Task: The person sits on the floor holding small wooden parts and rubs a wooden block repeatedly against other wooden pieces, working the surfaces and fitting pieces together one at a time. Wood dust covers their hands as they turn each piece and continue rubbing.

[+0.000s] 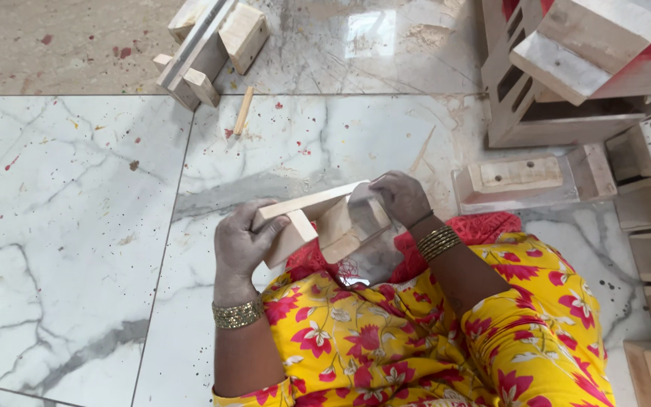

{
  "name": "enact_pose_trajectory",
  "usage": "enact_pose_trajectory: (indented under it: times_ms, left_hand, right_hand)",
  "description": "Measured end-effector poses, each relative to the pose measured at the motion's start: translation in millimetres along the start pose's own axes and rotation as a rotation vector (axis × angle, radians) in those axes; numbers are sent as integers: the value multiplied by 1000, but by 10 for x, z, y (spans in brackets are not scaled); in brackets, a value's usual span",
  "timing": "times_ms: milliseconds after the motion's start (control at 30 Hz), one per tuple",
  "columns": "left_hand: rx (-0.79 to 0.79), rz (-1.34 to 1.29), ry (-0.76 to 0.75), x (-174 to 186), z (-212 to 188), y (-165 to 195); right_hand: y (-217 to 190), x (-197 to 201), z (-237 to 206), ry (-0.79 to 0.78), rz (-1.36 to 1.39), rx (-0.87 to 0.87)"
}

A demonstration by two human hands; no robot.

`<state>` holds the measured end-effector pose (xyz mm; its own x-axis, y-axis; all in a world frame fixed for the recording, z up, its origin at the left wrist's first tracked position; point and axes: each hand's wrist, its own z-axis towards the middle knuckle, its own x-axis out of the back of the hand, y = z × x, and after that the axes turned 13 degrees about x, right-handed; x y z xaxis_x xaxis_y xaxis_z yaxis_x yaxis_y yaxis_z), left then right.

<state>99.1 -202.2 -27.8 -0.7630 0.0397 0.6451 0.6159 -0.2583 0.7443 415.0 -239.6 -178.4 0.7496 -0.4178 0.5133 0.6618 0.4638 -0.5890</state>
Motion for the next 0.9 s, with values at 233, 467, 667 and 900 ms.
enact_pose_trajectory:
  times_ms: [233, 467, 667, 900]
  left_hand:
    - [26, 84, 58, -56, 4, -56]
    - [40, 49, 36, -29, 5, -113]
    - [67, 20, 71, -38, 42, -181]
    - [40, 36, 52, -38, 40, -196]
  right_hand:
    - [-121, -9, -88, -170, -317, -127]
    - [-218, -83, -134, -187, -339, -85]
    - [-217, -119, -129, -303, -468, -68]
    - [-157, -105, -112, -215, -336, -63]
